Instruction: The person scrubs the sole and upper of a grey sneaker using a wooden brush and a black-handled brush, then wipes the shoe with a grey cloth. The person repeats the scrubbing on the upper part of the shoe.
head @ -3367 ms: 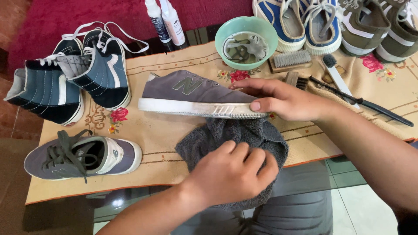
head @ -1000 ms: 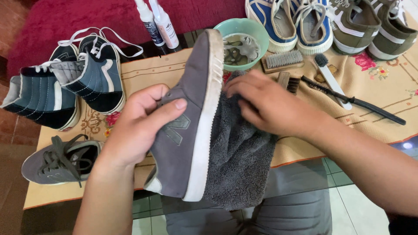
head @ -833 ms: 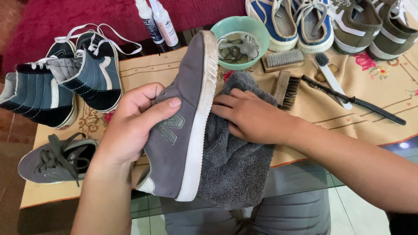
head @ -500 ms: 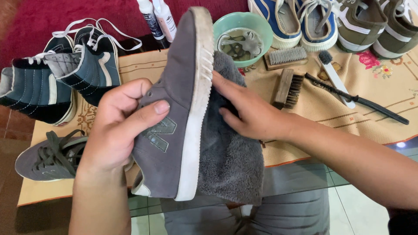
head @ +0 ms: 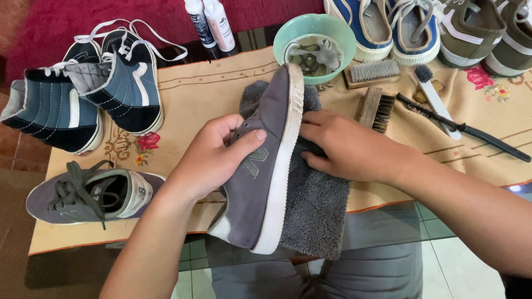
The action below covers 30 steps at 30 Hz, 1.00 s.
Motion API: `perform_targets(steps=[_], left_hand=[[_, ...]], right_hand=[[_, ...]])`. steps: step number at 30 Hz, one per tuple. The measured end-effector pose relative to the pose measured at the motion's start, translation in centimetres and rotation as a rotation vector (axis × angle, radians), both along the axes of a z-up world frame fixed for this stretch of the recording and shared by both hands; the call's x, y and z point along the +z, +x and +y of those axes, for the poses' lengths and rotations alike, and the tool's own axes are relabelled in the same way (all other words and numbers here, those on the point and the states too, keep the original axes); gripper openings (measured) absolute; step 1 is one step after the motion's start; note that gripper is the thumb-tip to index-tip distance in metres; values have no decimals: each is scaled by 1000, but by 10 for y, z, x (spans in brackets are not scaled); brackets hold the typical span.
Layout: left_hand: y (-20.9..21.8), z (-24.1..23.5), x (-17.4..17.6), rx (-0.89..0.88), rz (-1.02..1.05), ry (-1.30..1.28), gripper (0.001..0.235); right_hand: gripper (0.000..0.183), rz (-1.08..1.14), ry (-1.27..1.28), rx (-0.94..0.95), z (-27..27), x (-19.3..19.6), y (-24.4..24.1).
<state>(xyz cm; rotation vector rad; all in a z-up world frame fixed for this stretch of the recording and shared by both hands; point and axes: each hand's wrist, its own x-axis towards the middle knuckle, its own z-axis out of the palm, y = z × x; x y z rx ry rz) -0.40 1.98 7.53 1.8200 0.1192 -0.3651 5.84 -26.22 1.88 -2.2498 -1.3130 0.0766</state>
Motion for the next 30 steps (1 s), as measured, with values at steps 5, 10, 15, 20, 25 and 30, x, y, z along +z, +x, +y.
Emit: perform_targets(steps=[5,10,15,20,25,30], left_hand=[[1,17,-1,-100,15,-30,22],[1,23,1,57,181,-304,22],[-1,21,2,-220,-95,363,65],[2,16,-3,-258,-334,390,26],[4,12,-3,-323,-286,252,77],[10,10,-21,-498,-515,219,78]], right_hand=[[32,32,-80,-105,-18,8,-3],[30,-80,-222,-362,-45,39,1],[54,-416,-236,-308,-99,28,37],[96,-27,-521,-417,-101,16,42],[93,-32,-669,-453,-90,1,46],[75,-205,-343,-366,-90,29,43]])
